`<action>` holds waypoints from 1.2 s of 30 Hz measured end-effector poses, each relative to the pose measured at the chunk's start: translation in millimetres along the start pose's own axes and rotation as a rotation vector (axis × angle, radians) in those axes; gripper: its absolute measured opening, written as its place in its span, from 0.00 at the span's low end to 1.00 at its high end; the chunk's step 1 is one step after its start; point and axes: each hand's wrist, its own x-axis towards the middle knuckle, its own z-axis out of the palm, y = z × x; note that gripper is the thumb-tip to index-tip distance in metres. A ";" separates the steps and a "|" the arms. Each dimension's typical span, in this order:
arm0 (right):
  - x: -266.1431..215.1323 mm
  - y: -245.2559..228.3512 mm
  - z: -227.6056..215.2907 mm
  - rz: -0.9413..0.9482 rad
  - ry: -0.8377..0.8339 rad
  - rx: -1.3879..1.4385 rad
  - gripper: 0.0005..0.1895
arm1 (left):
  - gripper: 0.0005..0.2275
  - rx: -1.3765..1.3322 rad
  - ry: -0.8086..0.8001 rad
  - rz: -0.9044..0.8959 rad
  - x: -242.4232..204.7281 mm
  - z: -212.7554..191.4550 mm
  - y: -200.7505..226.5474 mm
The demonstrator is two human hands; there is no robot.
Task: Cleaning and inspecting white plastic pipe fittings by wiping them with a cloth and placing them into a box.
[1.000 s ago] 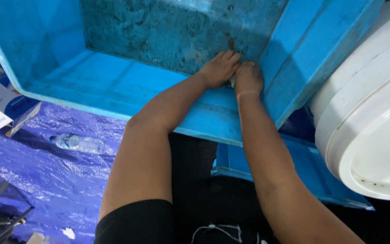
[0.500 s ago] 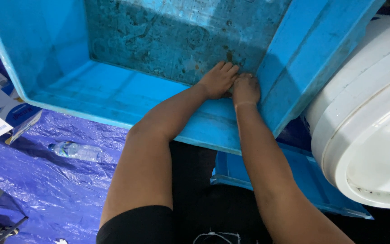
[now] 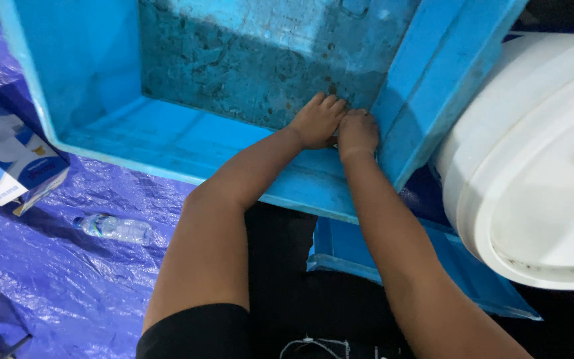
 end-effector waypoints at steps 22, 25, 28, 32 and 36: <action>-227.4 91.5 -260.4 -0.287 0.841 0.477 0.21 | 0.11 -0.184 1.055 -0.235 -6.4 -264.6 129.1; -248.6 142.2 -258.9 -0.294 0.845 0.523 0.24 | 0.13 -0.210 1.077 -0.177 26.1 -269.3 165.1; -255.1 184.3 -237.6 -0.252 0.893 0.439 0.25 | 0.12 -0.162 1.106 -0.153 52.4 -263.4 196.3; -256.7 223.1 -200.2 -0.161 0.823 0.378 0.29 | 0.15 -0.183 0.912 -0.155 67.6 -252.7 233.5; -251.6 239.1 -175.3 -0.088 0.710 0.279 0.32 | 0.20 -0.162 0.632 -0.170 70.0 -243.5 245.5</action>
